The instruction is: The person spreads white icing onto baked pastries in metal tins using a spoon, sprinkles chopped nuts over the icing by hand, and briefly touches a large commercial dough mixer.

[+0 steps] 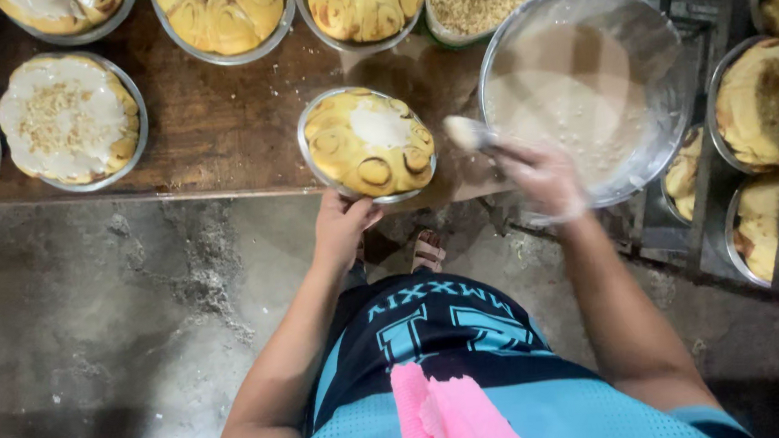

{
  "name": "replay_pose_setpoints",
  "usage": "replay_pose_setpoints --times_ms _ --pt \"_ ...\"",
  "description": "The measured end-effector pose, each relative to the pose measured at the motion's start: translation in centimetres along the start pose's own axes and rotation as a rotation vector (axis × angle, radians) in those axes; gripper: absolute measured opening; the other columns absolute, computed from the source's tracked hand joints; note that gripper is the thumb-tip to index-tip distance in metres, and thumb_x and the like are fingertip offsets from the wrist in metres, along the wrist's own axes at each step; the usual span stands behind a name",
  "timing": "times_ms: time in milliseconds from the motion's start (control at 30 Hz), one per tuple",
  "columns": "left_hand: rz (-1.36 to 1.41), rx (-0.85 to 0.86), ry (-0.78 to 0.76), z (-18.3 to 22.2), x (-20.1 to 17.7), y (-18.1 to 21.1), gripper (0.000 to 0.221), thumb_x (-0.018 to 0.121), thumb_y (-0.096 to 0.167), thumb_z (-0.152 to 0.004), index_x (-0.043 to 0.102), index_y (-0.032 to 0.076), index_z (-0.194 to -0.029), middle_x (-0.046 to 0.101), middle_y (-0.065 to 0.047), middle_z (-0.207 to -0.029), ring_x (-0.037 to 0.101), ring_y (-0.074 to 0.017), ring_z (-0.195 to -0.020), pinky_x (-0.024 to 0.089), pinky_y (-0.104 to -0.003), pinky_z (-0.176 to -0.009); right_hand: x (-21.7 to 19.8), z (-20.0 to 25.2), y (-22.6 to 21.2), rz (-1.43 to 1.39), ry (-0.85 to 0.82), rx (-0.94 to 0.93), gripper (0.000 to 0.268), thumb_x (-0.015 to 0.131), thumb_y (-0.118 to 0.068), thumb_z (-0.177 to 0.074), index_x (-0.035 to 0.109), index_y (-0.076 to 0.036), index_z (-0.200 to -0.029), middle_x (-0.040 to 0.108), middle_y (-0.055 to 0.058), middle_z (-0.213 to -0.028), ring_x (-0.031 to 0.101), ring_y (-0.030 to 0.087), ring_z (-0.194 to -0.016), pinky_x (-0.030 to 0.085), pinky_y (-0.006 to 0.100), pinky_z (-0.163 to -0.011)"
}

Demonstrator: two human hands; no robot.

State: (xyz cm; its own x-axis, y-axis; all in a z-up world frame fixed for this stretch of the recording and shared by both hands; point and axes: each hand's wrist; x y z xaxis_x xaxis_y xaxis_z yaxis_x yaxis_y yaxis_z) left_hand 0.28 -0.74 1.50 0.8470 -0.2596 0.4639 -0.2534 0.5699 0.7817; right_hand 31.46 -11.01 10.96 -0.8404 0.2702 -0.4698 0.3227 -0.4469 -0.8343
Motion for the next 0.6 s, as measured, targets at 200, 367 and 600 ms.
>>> replay_pose_setpoints --times_ms 200,367,600 --pt "0.046 0.011 -0.004 0.5 2.5 0.8 0.031 0.060 0.000 -0.095 0.054 0.003 -0.125 0.068 -0.012 -0.110 0.068 -0.0168 -0.088 0.060 -0.030 -0.076 7.3 2.4 -11.0 1.339 -0.041 -0.374 0.010 0.063 -0.024 -0.102 0.069 -0.017 -0.098 0.060 0.004 -0.064 0.058 0.019 -0.059 0.046 0.038 -0.053" --pt "0.011 -0.009 0.044 0.6 2.6 1.3 0.035 0.061 0.000 -0.092 0.053 0.005 -0.126 0.065 -0.009 -0.111 0.068 -0.0157 -0.089 0.062 -0.030 -0.076 6.1 2.0 -13.2 1.079 -0.028 -0.555 0.018 0.062 -0.023 -0.095 0.070 -0.019 -0.110 0.063 0.007 -0.067 0.061 0.024 -0.062 0.046 0.041 -0.054" --pt "-0.049 0.050 0.004 0.5 3.7 1.6 0.036 0.058 -0.001 -0.091 0.051 0.001 -0.126 0.066 -0.010 -0.116 0.069 -0.0169 -0.098 0.062 -0.030 -0.078 7.6 1.6 -13.1 1.180 -0.021 -0.565 0.014 0.064 -0.022 -0.093 0.072 -0.026 -0.103 0.070 0.008 -0.075 0.068 0.024 -0.073 0.050 0.041 -0.065"
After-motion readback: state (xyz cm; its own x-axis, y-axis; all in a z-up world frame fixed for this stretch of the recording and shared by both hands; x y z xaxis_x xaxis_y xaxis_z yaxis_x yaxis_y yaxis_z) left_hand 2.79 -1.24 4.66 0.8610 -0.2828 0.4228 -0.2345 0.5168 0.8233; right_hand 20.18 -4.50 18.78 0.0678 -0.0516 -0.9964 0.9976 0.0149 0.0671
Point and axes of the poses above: each hand's wrist, its own z-axis away from the middle knuckle, its own x-axis out of the palm, y = z × x
